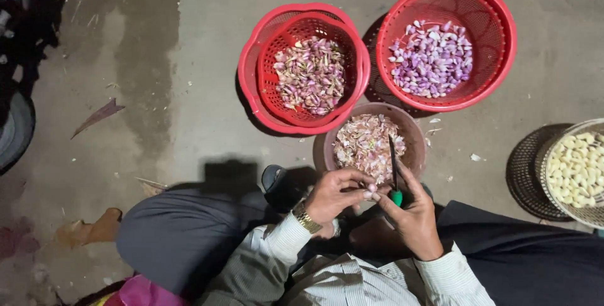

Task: Peeling and slicing small onions or shallots into a bowl using a knife.

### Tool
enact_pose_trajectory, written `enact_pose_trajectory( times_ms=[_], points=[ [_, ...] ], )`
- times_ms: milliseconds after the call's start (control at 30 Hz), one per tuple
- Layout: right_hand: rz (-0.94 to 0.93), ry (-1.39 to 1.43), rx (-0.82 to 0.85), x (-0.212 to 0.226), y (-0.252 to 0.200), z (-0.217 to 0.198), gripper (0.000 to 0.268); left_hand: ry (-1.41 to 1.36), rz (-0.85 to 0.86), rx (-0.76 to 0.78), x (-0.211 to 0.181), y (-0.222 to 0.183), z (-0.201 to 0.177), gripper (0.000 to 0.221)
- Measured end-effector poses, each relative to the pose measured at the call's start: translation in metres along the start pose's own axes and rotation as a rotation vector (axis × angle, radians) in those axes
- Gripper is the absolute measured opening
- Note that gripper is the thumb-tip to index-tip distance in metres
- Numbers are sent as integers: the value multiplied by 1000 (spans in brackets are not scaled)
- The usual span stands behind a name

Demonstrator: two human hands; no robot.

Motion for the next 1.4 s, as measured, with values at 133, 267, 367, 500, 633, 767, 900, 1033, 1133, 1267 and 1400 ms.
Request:
enact_pose_trajectory(
  times_ms=[133, 267, 367, 500, 633, 767, 900, 1033, 1133, 1267, 1400],
  points=[
    [-93, -178, -53, -3, -1, 1, 81, 12, -2, -113, 2, -1, 6, 26],
    [-157, -292, -111, 0, -4, 3, 75, 215, 63, -191, -9, -1, 11, 17],
    [-195, -293, -103, 2, -4, 2, 76, 276, 126, -181, -3, 1, 6, 17],
    [-166, -223, -62, 2, -2, -2, 75, 206, 63, -150, -8, 2, 4, 16],
    [-75, 15, -29, -3, 2, -5, 76, 3, -6, -198, 1, 2, 9, 24],
    [37, 404, 87, -1, 4, -2, 81, -94, -45, -269, -1, 3, 17, 27],
    [16, 302, 45, 2, 1, -4, 84, -131, -56, -316, 10, 2, 11, 29],
    [-132, 160, -46, 3, -1, -12, 92, -76, -62, -283, 25, 0, 7, 32],
    [-184, 118, -84, -13, 3, -14, 84, -81, -56, -253, 20, 0, 6, 31],
    [-56, 256, -35, 4, 1, -13, 84, -167, -47, -309, 21, -5, 7, 23],
    [74, 536, 117, -32, 16, -12, 72, -157, 36, -294, 1, 5, 17, 26]
  ],
)
Point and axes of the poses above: each hand's wrist, its own y-axis towards the middle knuckle, its own z-axis out of the palm, x = y × z, the point moved 2 cm from there along y, towards the middle knuckle, and after that the axes turned 15 degrees about z, right-handed, at the moved point
